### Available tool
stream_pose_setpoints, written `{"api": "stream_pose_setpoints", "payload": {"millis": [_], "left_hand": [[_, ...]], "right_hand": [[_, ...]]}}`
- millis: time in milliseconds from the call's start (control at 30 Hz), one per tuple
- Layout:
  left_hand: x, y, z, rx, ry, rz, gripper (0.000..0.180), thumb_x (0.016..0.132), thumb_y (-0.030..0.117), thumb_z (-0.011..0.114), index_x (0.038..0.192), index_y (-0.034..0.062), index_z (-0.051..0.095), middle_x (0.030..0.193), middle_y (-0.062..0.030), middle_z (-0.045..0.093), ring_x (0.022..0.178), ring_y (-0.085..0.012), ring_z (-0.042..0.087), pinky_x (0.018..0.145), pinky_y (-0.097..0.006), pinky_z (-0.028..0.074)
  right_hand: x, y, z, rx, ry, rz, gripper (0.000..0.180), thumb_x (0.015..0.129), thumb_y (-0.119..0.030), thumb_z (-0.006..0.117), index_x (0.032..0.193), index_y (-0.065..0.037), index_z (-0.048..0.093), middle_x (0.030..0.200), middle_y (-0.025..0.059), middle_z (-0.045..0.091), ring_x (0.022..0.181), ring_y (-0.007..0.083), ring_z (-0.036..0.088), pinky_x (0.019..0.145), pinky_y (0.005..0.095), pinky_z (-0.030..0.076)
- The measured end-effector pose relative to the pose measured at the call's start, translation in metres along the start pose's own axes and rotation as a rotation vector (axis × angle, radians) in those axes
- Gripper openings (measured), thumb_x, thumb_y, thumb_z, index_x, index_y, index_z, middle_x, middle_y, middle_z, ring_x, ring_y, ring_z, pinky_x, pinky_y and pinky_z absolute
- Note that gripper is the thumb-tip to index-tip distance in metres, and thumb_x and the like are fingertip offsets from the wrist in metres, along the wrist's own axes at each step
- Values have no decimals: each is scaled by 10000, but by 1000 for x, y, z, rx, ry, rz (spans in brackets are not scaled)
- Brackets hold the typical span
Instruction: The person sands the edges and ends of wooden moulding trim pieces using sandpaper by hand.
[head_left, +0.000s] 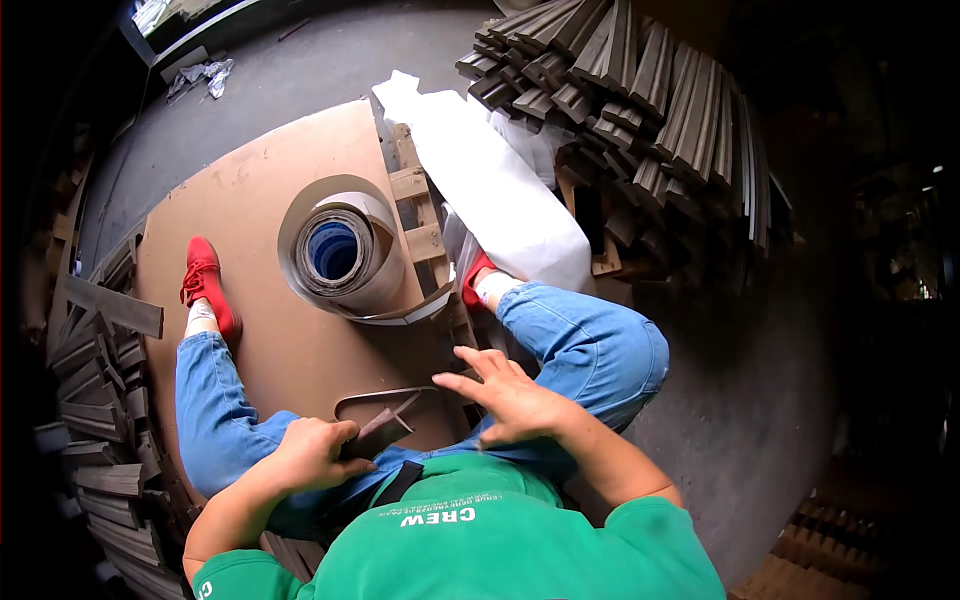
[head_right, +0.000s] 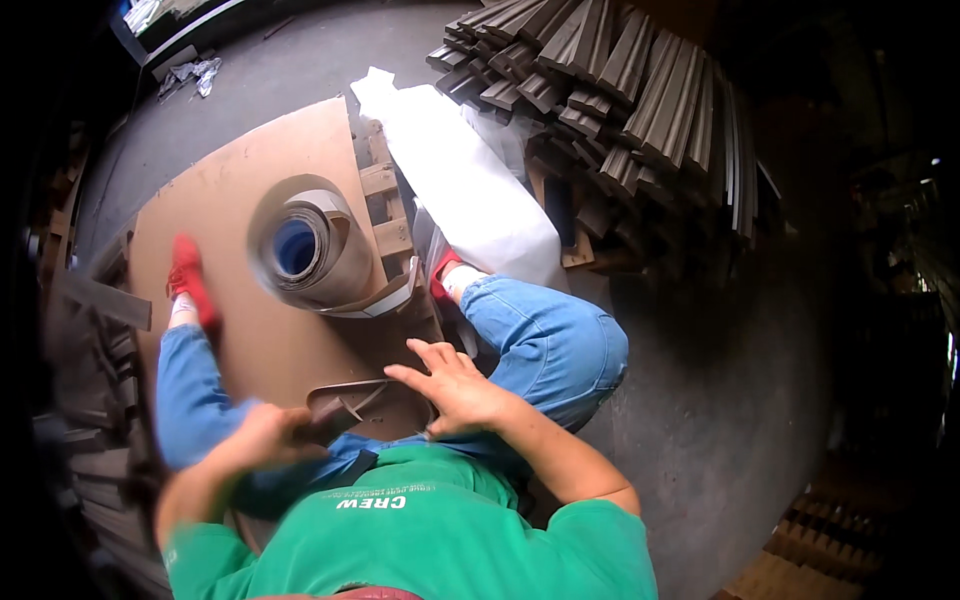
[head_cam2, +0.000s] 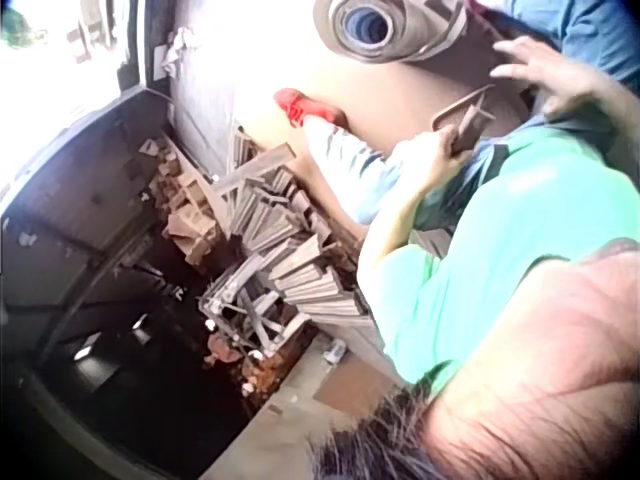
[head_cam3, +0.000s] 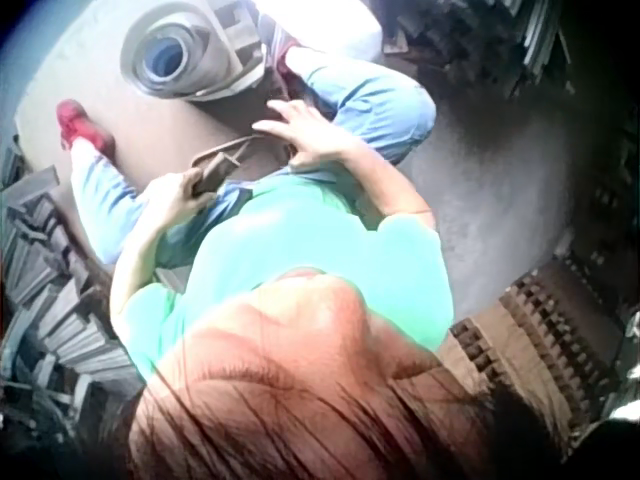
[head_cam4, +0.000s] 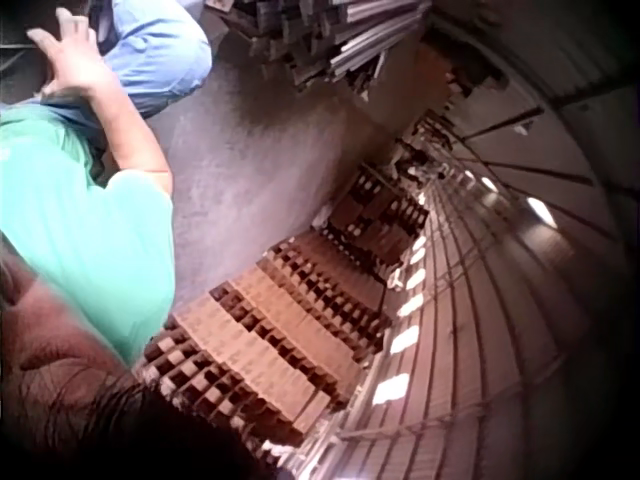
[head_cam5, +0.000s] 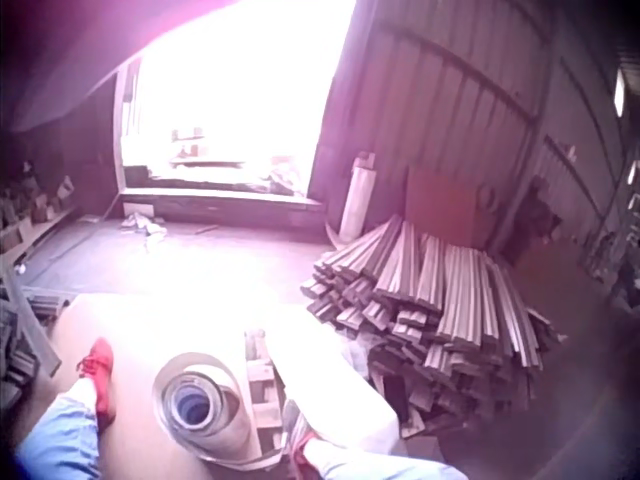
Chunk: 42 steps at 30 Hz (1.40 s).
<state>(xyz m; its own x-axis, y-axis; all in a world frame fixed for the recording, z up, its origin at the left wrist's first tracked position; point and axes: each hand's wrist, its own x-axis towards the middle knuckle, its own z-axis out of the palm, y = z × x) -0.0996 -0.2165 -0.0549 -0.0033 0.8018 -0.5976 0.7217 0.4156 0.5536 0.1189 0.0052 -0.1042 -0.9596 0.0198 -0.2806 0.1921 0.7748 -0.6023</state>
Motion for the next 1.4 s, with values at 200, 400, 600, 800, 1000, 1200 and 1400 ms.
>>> {"api": "stream_pose_setpoints", "payload": {"millis": [200,400,600,800,1000,1200,1400], "left_hand": [[3,3,-3,30,-41,75,387,786,414,723,875,60,595,749,-161,650,704,-370,638,615,-467,492],[20,0,-12,-7,71,159,345,783,361,721,821,66,546,720,-119,633,659,-343,630,555,-453,475],[27,6,-21,25,33,222,304,781,324,718,812,77,544,655,-77,592,567,-289,599,494,-405,467],[23,7,-17,34,91,234,297,791,324,713,824,78,549,639,-76,573,555,-283,594,485,-405,459],[25,6,-33,-785,224,42,361,786,250,800,992,29,604,761,-63,645,647,-149,635,562,-291,496],[14,4,-20,-1575,29,-209,332,826,139,775,1056,-13,590,892,-46,664,801,-89,637,701,-250,533],[3,5,38,-1699,302,-254,267,873,215,726,1076,85,610,813,43,661,608,9,530,476,-170,322]], "right_hand": [[44,164,-125,315,588,421,180,811,-23,624,963,-34,721,898,152,718,822,202,699,767,298,535],[49,353,-103,-101,714,1185,342,912,-298,573,975,16,692,1049,250,659,1030,401,622,902,446,485],[37,371,-40,-139,723,1185,701,749,-555,711,1110,27,562,1072,290,631,1052,428,600,929,472,463],[55,366,-31,-258,689,1212,651,745,-533,710,1125,-15,601,1133,287,603,1103,431,563,974,480,433],[82,350,-101,215,1377,404,132,855,-147,738,889,-37,674,780,0,654,699,120,590,656,249,491],[126,96,-119,718,1076,133,212,906,-59,658,1114,-51,699,960,51,714,819,102,656,784,218,526],[72,-21,3,749,200,-247,341,731,166,555,969,-22,710,1007,106,655,904,179,637,785,279,503]]}}
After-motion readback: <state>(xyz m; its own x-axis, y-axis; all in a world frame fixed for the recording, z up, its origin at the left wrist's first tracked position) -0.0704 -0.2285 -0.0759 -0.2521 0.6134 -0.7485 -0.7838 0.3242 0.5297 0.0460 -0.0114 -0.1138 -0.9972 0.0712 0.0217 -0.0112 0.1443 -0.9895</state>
